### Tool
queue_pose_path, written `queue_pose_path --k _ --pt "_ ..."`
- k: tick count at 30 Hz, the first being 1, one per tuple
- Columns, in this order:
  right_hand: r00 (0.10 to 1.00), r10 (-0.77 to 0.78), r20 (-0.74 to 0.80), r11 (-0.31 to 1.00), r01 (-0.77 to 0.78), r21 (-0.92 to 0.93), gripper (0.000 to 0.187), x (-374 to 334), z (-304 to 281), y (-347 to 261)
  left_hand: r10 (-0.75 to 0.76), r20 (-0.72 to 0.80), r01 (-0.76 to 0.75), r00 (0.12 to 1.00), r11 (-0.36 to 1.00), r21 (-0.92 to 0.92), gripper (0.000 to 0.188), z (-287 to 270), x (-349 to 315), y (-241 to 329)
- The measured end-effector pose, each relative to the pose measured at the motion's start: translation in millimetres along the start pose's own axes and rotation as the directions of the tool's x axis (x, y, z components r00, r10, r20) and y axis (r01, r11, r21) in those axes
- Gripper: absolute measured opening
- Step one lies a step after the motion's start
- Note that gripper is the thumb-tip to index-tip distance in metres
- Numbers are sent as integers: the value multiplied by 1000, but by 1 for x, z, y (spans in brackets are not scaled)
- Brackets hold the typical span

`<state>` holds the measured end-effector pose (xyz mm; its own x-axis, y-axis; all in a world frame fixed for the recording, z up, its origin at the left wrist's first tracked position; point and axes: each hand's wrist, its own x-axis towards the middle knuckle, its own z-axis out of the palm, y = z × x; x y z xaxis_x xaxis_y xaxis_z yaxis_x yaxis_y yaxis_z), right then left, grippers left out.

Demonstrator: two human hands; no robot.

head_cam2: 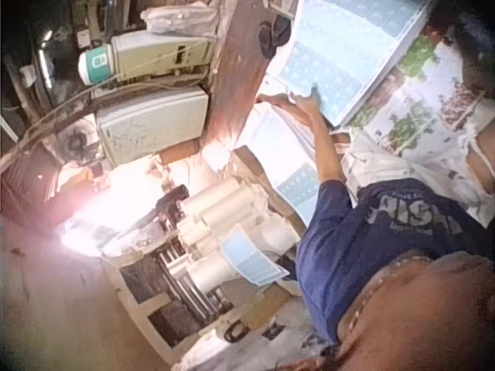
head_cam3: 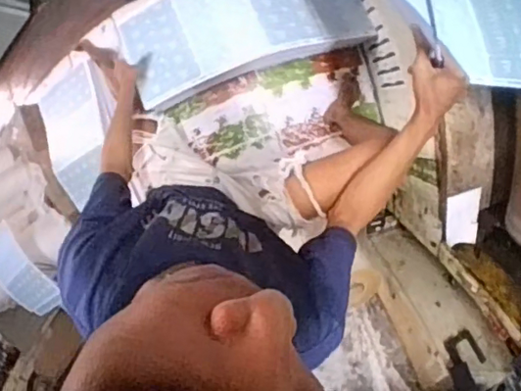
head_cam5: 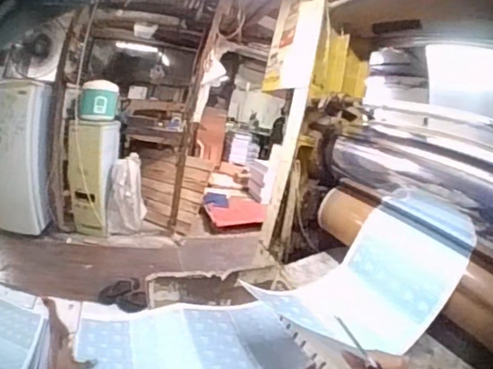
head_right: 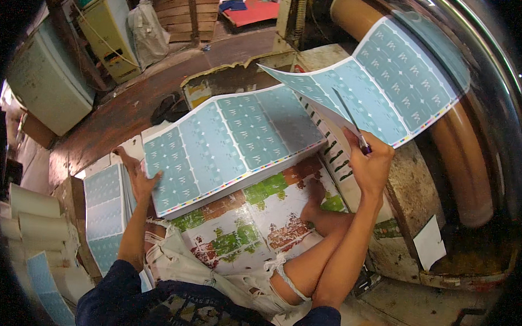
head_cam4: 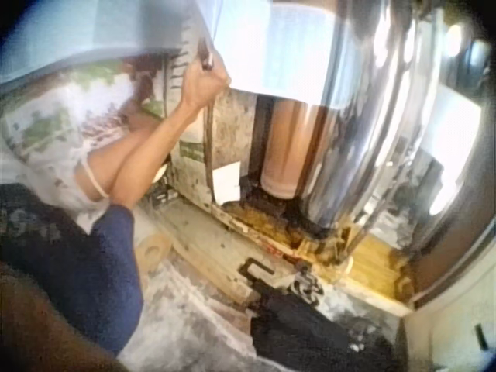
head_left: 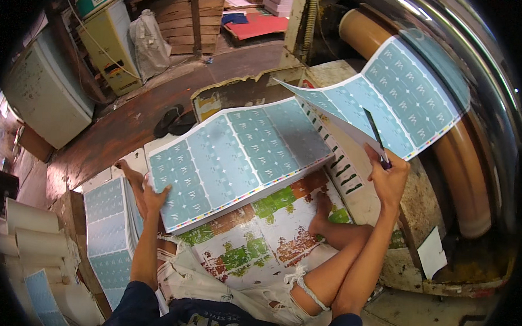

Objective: The person cuts a large printed paper sheet along the center line using a cutter while it is positioned on a printing press roller.

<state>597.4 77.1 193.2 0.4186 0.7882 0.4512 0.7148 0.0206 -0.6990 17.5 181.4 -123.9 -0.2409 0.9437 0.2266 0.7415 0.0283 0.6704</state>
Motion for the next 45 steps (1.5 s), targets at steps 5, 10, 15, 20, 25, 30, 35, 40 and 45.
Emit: queue_pose_path --k 5,10,15,20,25,30,35,40,45 --pt "969 123 213 985 -146 97 23 6 -15 -22 239 269 -272 933 958 93 101 29 -34 111" --pt "922 104 372 974 -170 150 34 1 -10 -33 495 532 -575 687 818 -20 100 76 -78 217" --pt "893 109 437 976 -180 125 39 -3 -22 -49 401 683 -708 610 663 243 99 104 -59 266" --pt "760 53 647 978 -169 119 39 -7 -25 -62 297 749 -391 592 919 -55 86 86 -58 271" --pt "532 -253 808 967 113 228 26 -8 -34 -65 410 736 826 539 -429 -366 78 -3 -92 395" --pt "340 -504 794 863 172 475 27 -33 29 -52 39 837 824 546 153 -545 45 14 -80 335" --pt "274 -47 960 921 -360 148 38 17 -16 -60 -102 656 651 748 309 -694 38 -13 -93 279" --pt "938 334 90 884 -346 314 23 58 -99 0 -71 546 505 835 494 -708 45 -38 -100 244" --pt "832 310 -460 917 -133 376 31 130 -169 122 8 453 355 891 611 -708 49 -47 -103 212"
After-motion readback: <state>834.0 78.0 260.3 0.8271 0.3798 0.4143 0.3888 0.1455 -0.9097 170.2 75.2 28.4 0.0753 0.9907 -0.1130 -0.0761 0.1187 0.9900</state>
